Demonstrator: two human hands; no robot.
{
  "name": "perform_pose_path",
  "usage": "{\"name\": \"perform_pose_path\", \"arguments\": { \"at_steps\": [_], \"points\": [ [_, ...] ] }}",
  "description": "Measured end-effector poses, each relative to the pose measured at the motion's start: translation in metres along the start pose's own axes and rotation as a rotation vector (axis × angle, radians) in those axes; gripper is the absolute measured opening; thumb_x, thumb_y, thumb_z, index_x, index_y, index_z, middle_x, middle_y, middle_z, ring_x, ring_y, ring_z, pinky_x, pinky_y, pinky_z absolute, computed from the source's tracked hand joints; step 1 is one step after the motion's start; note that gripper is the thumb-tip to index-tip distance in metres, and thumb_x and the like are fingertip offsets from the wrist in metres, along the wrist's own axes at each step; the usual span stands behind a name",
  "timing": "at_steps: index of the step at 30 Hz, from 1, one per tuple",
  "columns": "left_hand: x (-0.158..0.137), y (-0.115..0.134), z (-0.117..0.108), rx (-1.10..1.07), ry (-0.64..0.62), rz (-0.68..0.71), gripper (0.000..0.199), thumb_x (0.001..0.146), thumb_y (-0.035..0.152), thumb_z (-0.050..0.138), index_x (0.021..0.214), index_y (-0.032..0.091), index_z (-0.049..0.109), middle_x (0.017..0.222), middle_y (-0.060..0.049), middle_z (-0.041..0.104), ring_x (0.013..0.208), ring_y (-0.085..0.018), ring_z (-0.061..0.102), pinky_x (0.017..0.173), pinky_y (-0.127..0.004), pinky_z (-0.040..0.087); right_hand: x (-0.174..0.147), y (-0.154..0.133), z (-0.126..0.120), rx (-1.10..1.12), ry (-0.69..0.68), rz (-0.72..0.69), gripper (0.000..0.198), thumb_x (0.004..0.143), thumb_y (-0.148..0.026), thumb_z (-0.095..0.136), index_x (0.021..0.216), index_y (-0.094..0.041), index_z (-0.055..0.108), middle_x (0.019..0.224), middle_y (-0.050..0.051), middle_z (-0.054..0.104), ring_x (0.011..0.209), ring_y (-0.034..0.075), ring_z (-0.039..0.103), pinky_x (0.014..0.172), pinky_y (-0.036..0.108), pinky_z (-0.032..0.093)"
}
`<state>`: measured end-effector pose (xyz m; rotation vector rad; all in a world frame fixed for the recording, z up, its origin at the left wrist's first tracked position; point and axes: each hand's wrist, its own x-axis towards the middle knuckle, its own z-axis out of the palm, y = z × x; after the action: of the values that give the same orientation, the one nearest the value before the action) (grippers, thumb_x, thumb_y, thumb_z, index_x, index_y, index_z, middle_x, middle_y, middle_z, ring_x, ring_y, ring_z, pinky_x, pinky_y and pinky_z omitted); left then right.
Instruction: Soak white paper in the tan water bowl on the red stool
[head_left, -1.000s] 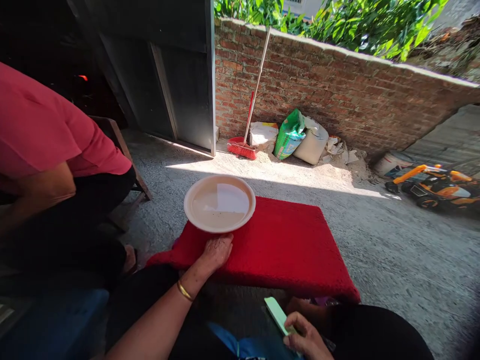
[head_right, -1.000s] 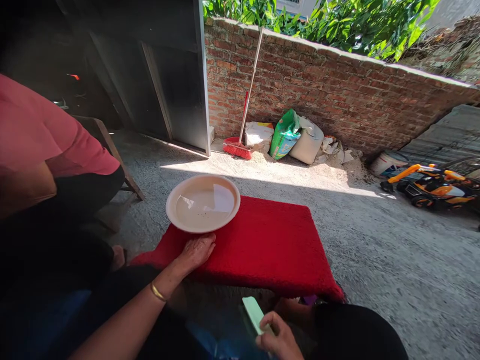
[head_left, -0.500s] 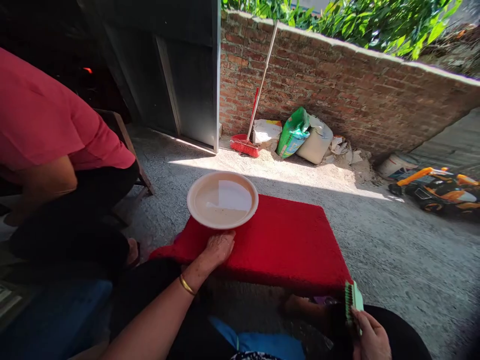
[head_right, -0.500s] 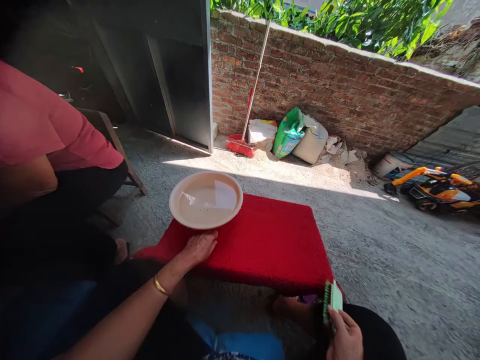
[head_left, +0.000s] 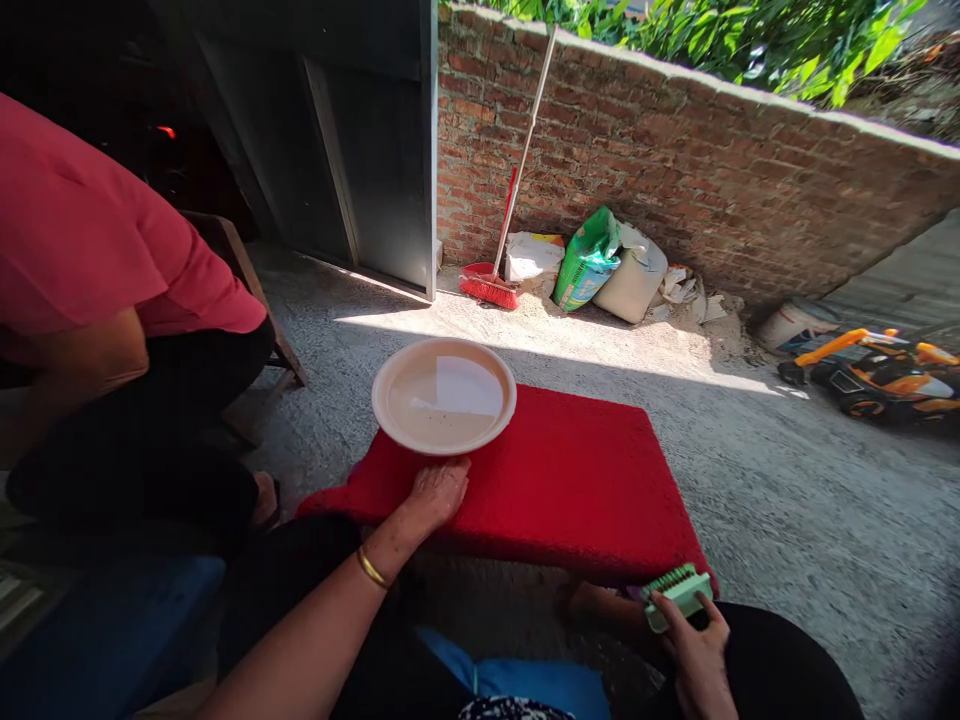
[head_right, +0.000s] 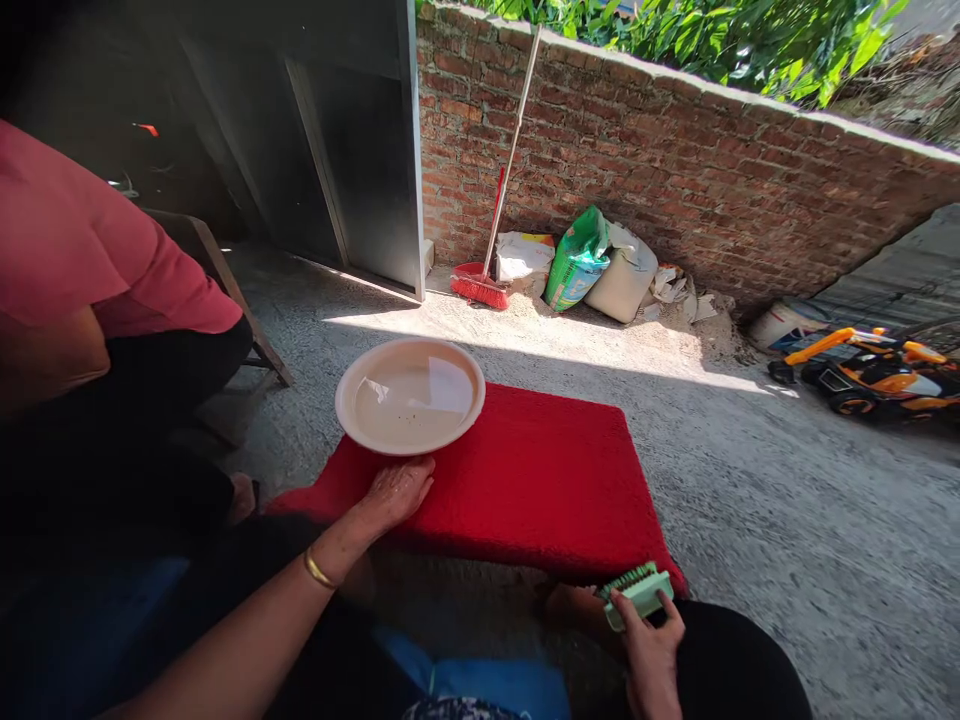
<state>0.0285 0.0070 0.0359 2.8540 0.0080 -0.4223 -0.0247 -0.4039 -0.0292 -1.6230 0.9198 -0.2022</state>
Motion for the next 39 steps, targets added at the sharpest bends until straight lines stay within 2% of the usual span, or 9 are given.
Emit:
{"name": "perform_pose_path", "arguments": {
  "at_steps": [5, 9, 12, 17, 21, 25, 29, 36, 39],
  "points": [
    [0.000, 0.002, -0.003, 0.011, -0.017, -0.006, 0.026, 0.100, 0.022, 0.041, 0.116, 0.018, 0.061, 0.115, -0.013, 0.072, 0.109, -0.029, 0.069, 0.089, -0.041, 0.054, -0.019, 0.001, 0.010, 0.090, -0.030, 0.095, 0.129, 0.031, -0.048, 0.093, 0.142, -0.024, 0.032, 0.090, -0.002, 0.064, 0.064, 0.019, 0.065, 0.061, 0.035, 0.057],
    [-0.001, 0.003, -0.006, 0.016, -0.046, -0.014, 0.029, 0.101, 0.022, 0.040, 0.121, 0.018, 0.060, 0.118, -0.014, 0.071, 0.109, -0.029, 0.069, 0.089, -0.042, 0.054, -0.036, 0.009, 0.015, 0.128, -0.161, 0.188, 0.125, 0.040, -0.047, 0.094, 0.143, -0.028, 0.026, 0.090, -0.001, 0.067, 0.072, 0.021, 0.069, 0.066, 0.034, 0.057],
    [-0.002, 0.004, -0.007, 0.025, -0.046, -0.011, 0.031, 0.100, 0.022, 0.040, 0.123, 0.018, 0.060, 0.117, -0.015, 0.071, 0.109, -0.030, 0.069, 0.090, -0.043, 0.054, -0.050, 0.022, 0.016, 0.111, -0.341, 0.276, 0.108, 0.053, -0.049, 0.090, 0.139, -0.030, 0.027, 0.086, -0.002, 0.068, 0.072, 0.020, 0.069, 0.069, 0.034, 0.056],
    [-0.003, 0.004, -0.008, 0.029, -0.045, -0.016, 0.028, 0.100, 0.022, 0.040, 0.119, 0.018, 0.061, 0.119, -0.014, 0.071, 0.110, -0.029, 0.069, 0.091, -0.041, 0.054, -0.075, 0.031, 0.017, -0.079, -0.840, 0.457, 0.071, 0.066, -0.047, 0.075, 0.128, -0.026, 0.047, 0.071, -0.005, 0.062, 0.064, 0.018, 0.065, 0.062, 0.029, 0.048],
    [-0.002, 0.004, -0.008, 0.022, -0.047, -0.028, 0.029, 0.100, 0.022, 0.039, 0.119, 0.019, 0.061, 0.119, -0.014, 0.071, 0.108, -0.028, 0.069, 0.090, -0.041, 0.054, -0.080, 0.014, 0.020, -0.182, -0.912, 0.215, 0.074, 0.063, -0.038, 0.074, 0.131, -0.024, 0.047, 0.070, -0.004, 0.063, 0.065, 0.019, 0.063, 0.060, 0.028, 0.044],
    [-0.003, 0.005, -0.010, 0.008, -0.050, -0.021, 0.030, 0.100, 0.022, 0.039, 0.121, 0.018, 0.060, 0.121, -0.015, 0.070, 0.109, -0.028, 0.069, 0.091, -0.041, 0.054, -0.067, -0.005, 0.023, -0.234, -0.594, -0.118, 0.085, 0.061, -0.052, 0.078, 0.133, -0.024, 0.042, 0.087, 0.002, 0.069, 0.084, 0.027, 0.068, 0.076, 0.037, 0.051],
    [-0.005, 0.007, -0.015, -0.002, -0.060, -0.023, 0.031, 0.100, 0.020, 0.038, 0.121, 0.018, 0.060, 0.121, -0.016, 0.069, 0.112, -0.028, 0.068, 0.092, -0.042, 0.053, -0.062, 0.002, 0.028, -0.537, -0.333, -0.285, 0.088, 0.059, -0.063, 0.072, 0.134, -0.025, 0.047, 0.104, 0.007, 0.068, 0.094, 0.033, 0.068, 0.082, 0.044, 0.052],
    [-0.006, 0.007, -0.013, 0.012, -0.052, -0.021, 0.031, 0.101, 0.020, 0.037, 0.123, 0.017, 0.059, 0.119, -0.016, 0.070, 0.111, -0.029, 0.069, 0.092, -0.042, 0.053, -0.090, 0.019, 0.032, -0.674, -0.706, -0.516, 0.064, 0.059, -0.032, 0.061, 0.123, -0.032, 0.062, 0.130, 0.003, 0.068, 0.120, 0.030, 0.064, 0.097, 0.040, 0.051],
    [-0.006, 0.007, -0.012, 0.020, -0.056, -0.025, 0.033, 0.101, 0.020, 0.037, 0.126, 0.018, 0.058, 0.120, -0.015, 0.070, 0.111, -0.029, 0.068, 0.093, -0.041, 0.052, -0.078, 0.008, 0.027, -0.630, -0.593, -0.471, 0.067, 0.062, -0.041, 0.065, 0.127, -0.030, 0.060, 0.130, 0.004, 0.068, 0.118, 0.030, 0.064, 0.098, 0.041, 0.050]
  ]
}}
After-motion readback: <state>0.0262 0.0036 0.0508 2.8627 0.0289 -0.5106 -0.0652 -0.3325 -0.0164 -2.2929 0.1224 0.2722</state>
